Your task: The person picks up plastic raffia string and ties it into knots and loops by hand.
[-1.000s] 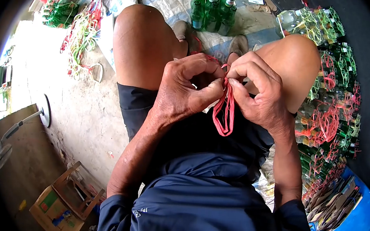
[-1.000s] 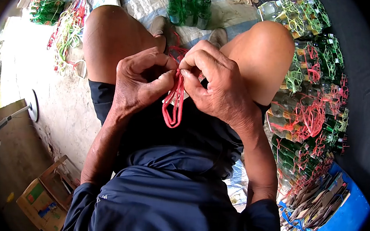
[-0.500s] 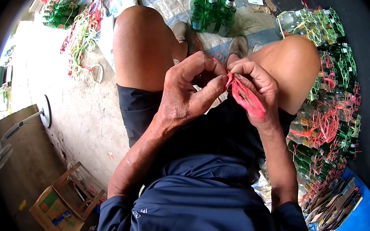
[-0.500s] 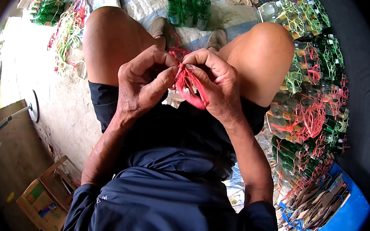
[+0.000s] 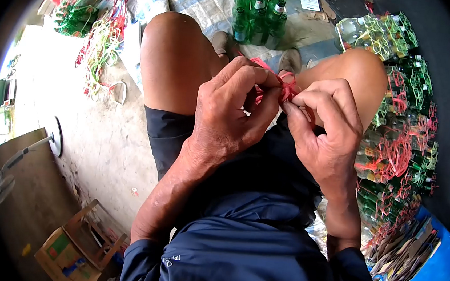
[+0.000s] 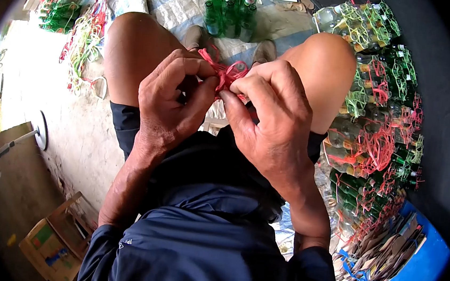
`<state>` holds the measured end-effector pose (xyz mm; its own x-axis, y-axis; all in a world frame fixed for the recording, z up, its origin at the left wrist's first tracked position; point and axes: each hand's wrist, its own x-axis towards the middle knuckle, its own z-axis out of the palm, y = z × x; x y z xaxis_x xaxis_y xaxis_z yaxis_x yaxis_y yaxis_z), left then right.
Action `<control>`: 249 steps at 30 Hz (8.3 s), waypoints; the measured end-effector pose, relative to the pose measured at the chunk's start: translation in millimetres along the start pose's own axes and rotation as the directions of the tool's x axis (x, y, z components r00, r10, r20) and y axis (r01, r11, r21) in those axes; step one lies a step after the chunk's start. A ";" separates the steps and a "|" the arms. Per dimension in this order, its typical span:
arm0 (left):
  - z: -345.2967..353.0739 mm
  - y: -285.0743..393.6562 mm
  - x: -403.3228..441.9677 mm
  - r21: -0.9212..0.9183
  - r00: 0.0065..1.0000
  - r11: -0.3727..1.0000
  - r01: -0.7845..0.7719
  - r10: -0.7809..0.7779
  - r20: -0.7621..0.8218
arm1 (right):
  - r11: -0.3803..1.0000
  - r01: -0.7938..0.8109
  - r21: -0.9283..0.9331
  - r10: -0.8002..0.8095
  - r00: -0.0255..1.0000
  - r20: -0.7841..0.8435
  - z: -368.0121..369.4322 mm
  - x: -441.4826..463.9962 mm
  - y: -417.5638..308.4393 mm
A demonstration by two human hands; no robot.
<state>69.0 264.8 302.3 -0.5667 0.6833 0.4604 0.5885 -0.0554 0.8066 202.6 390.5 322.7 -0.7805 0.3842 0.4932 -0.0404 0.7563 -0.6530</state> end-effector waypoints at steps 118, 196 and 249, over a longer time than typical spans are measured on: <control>12.0 -6.8 -40.9 -0.184 0.926 0.908 0.377 -0.367 0.086 | 1.000 -0.019 0.020 0.016 0.989 0.144 14.5 -15.2 27.5; 9.4 -11.4 -31.6 -0.380 0.731 0.639 0.669 -0.659 0.178 | 0.978 0.168 -0.124 -0.153 0.981 0.119 33.7 -21.8 37.0; 14.1 -21.9 -39.8 -0.390 0.652 0.532 0.751 -0.692 0.310 | 0.993 0.005 0.118 -0.019 0.992 0.123 29.9 -34.2 37.0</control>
<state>86.8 249.1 261.1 -0.5977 0.7094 -0.3735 -0.3374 0.2001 0.9199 209.1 389.5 264.5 -0.8506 0.3013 0.4309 -0.1170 0.6906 -0.7137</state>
